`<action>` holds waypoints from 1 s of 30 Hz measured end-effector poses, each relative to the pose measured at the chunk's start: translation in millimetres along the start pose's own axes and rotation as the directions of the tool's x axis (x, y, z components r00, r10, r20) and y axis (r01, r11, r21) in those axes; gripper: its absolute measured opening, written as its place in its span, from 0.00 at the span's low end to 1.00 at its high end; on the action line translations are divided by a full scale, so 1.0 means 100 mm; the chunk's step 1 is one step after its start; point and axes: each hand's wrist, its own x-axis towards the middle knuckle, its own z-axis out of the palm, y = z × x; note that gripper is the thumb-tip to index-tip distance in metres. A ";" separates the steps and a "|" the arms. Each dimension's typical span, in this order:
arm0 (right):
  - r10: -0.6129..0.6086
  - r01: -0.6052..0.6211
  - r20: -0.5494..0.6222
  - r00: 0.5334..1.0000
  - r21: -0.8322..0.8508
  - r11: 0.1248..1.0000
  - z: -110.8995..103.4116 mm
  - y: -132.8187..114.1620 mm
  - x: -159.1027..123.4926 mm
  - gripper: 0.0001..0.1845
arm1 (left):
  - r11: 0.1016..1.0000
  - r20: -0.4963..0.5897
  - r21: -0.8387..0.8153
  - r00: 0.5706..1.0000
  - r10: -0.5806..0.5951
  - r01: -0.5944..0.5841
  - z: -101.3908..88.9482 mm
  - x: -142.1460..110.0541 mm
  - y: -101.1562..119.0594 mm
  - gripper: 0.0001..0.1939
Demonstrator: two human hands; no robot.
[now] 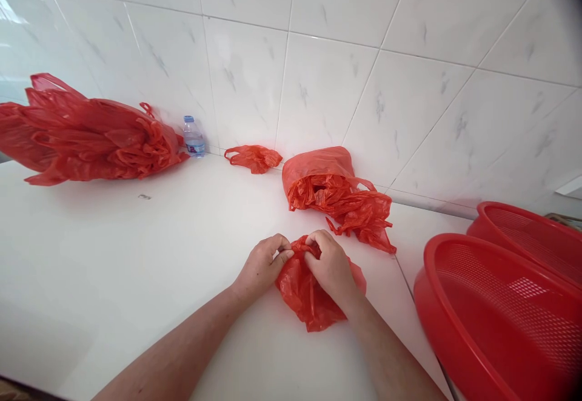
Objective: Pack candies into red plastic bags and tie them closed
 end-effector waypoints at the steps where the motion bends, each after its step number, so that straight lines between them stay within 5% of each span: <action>1: -0.010 0.008 -0.053 0.999 -0.033 0.999 0.02 0.01 0.00 0.05 | 1.000 -0.002 -0.009 1.000 -0.002 0.002 0.00 0.00 0.00 0.06; 5: 0.059 -0.060 -0.048 0.997 -0.007 0.998 0.07 -0.01 -0.01 0.10 | 1.000 -0.001 -0.028 1.000 -0.013 0.013 0.01 -0.01 0.01 0.06; 9: 0.069 -0.074 0.032 0.997 0.196 0.978 0.02 -0.03 -0.02 0.16 | 1.000 0.021 -0.022 1.000 -0.013 0.014 0.01 -0.01 0.00 0.05; 15: 0.124 -0.184 0.143 0.982 0.564 0.805 -0.03 0.04 0.03 0.11 | 0.999 -0.038 0.023 0.998 0.039 -0.039 0.00 0.02 -0.04 0.05; 21: 0.190 -0.111 -0.111 0.976 0.494 0.862 -0.07 0.01 0.11 0.08 | 0.960 -0.219 0.149 0.939 0.266 -0.237 -0.07 0.04 -0.06 0.06; 26: 0.228 -0.040 -0.427 0.875 0.406 0.913 -0.27 0.09 0.17 0.09 | 0.895 -0.383 0.351 0.830 0.406 -0.276 -0.23 0.08 -0.08 0.06; 30: 0.225 -0.066 -0.516 0.826 0.308 0.949 -0.38 0.26 0.21 0.10 | 0.796 -0.400 0.521 0.736 0.547 -0.308 -0.35 0.12 -0.12 0.06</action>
